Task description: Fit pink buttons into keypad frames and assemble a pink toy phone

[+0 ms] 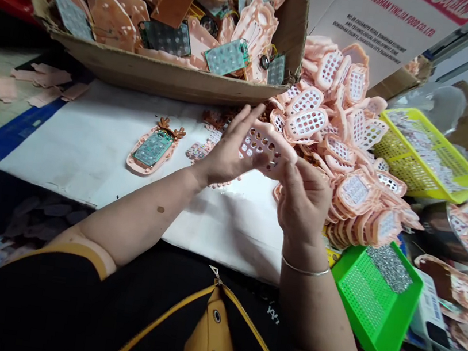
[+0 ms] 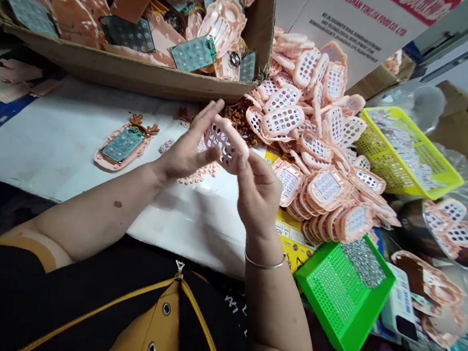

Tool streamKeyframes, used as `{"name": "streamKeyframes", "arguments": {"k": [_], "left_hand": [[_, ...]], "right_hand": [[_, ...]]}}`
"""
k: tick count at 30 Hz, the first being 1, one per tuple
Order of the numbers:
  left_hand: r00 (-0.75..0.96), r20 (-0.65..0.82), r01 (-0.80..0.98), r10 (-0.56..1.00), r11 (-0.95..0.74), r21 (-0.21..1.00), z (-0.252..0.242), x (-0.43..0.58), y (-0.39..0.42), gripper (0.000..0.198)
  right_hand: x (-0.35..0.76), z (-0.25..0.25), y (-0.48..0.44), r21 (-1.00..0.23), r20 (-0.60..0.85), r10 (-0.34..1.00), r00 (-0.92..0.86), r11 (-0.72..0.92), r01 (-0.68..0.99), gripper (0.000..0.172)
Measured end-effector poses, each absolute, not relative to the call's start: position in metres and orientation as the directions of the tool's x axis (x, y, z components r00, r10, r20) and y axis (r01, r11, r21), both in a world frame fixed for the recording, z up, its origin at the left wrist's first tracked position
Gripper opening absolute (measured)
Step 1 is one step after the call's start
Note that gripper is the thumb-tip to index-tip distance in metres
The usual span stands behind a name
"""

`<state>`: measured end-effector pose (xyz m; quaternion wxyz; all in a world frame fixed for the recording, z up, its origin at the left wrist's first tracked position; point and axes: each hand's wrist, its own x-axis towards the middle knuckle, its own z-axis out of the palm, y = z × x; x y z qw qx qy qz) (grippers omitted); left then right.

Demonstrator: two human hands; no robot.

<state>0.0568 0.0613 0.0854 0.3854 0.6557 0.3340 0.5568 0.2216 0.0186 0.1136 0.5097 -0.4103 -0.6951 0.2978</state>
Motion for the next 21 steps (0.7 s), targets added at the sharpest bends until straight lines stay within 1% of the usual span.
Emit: {"name": "streamKeyframes", "arguments": {"k": [2, 3, 4, 5, 6, 8, 9, 10, 11, 12, 13, 14, 15, 16, 18, 21], "left_hand": [[0.112, 0.256, -0.212, 0.96, -0.229, 0.95, 0.09, 0.057, 0.06, 0.08], [0.115, 0.128, -0.319, 0.985, -0.086, 0.944, 0.093, 0.057, 0.06, 0.077], [0.119, 0.011, -0.414, 0.993, 0.04, 0.909, 0.095, 0.057, 0.059, 0.074], [0.113, -0.082, -0.496, 0.99, 0.127, 0.859, 0.097, 0.056, 0.059, 0.073], [0.089, -0.149, -0.567, 0.985, 0.173, 0.805, 0.099, 0.056, 0.06, 0.071], [0.007, -0.217, -0.681, 0.976, 0.164, 0.714, 0.101, 0.054, 0.062, 0.06], [-0.034, -0.228, -0.724, 0.973, 0.133, 0.677, 0.102, 0.053, 0.063, 0.052], [-0.069, -0.225, -0.757, 0.972, 0.096, 0.647, 0.102, 0.053, 0.064, 0.044], [-0.095, -0.215, -0.78, 0.972, 0.062, 0.623, 0.102, 0.052, 0.065, 0.036], [-0.11, -0.197, -0.795, 0.974, 0.033, 0.605, 0.102, 0.052, 0.067, 0.031], [-0.117, -0.175, -0.804, 0.978, 0.01, 0.594, 0.101, 0.052, 0.068, 0.029], [-0.112, -0.151, -0.806, 0.982, -0.001, 0.592, 0.1, 0.052, 0.069, 0.03], [-0.095, -0.13, -0.802, 0.987, 0.001, 0.598, 0.098, 0.052, 0.069, 0.032], [-0.067, -0.112, -0.792, 0.991, 0.015, 0.61, 0.097, 0.051, 0.07, 0.036], [0.003, -0.069, -0.754, 0.998, 0.048, 0.655, 0.092, 0.048, 0.072, 0.046], [0.104, 0.026, -0.647, 0.994, 0.048, 0.761, 0.084, 0.042, 0.074, 0.061]], "right_hand": [[0.215, 0.111, 0.013, -0.76, 0.521, 0.833, -0.189, 0.553, 0.343, 0.029], [0.212, 0.11, 0.012, -0.726, 0.535, 0.812, -0.233, 0.583, 0.366, 0.029], [0.211, 0.108, 0.012, -0.697, 0.532, 0.795, -0.291, 0.607, 0.383, 0.03], [0.21, 0.105, 0.014, -0.685, 0.524, 0.789, -0.32, 0.614, 0.393, 0.033], [0.21, 0.102, 0.016, -0.695, 0.507, 0.804, -0.311, 0.595, 0.404, 0.036], [0.21, 0.095, 0.021, -0.737, 0.437, 0.871, -0.226, 0.49, 0.466, 0.04], [0.209, 0.092, 0.023, -0.738, 0.371, 0.908, -0.195, 0.416, 0.532, 0.041], [0.207, 0.089, 0.024, -0.707, 0.285, 0.939, -0.194, 0.343, 0.619, 0.041], [0.204, 0.086, 0.024, -0.64, 0.189, 0.958, -0.217, 0.288, 0.713, 0.04], [0.2, 0.085, 0.023, -0.547, 0.099, 0.964, -0.247, 0.26, 0.796, 0.039], [0.196, 0.083, 0.022, -0.448, 0.028, 0.963, -0.268, 0.252, 0.858, 0.036], [0.192, 0.082, 0.02, -0.363, -0.013, 0.961, -0.276, 0.253, 0.897, 0.033], [0.188, 0.082, 0.018, -0.303, -0.03, 0.96, -0.278, 0.257, 0.918, 0.029], [0.186, 0.082, 0.017, -0.27, -0.035, 0.96, -0.279, 0.26, 0.927, 0.025], [0.186, 0.082, 0.014, -0.265, -0.054, 0.957, -0.286, 0.262, 0.928, 0.02], [0.198, 0.081, 0.009, -0.323, -0.093, 0.955, -0.281, 0.238, 0.916, 0.019]]}}
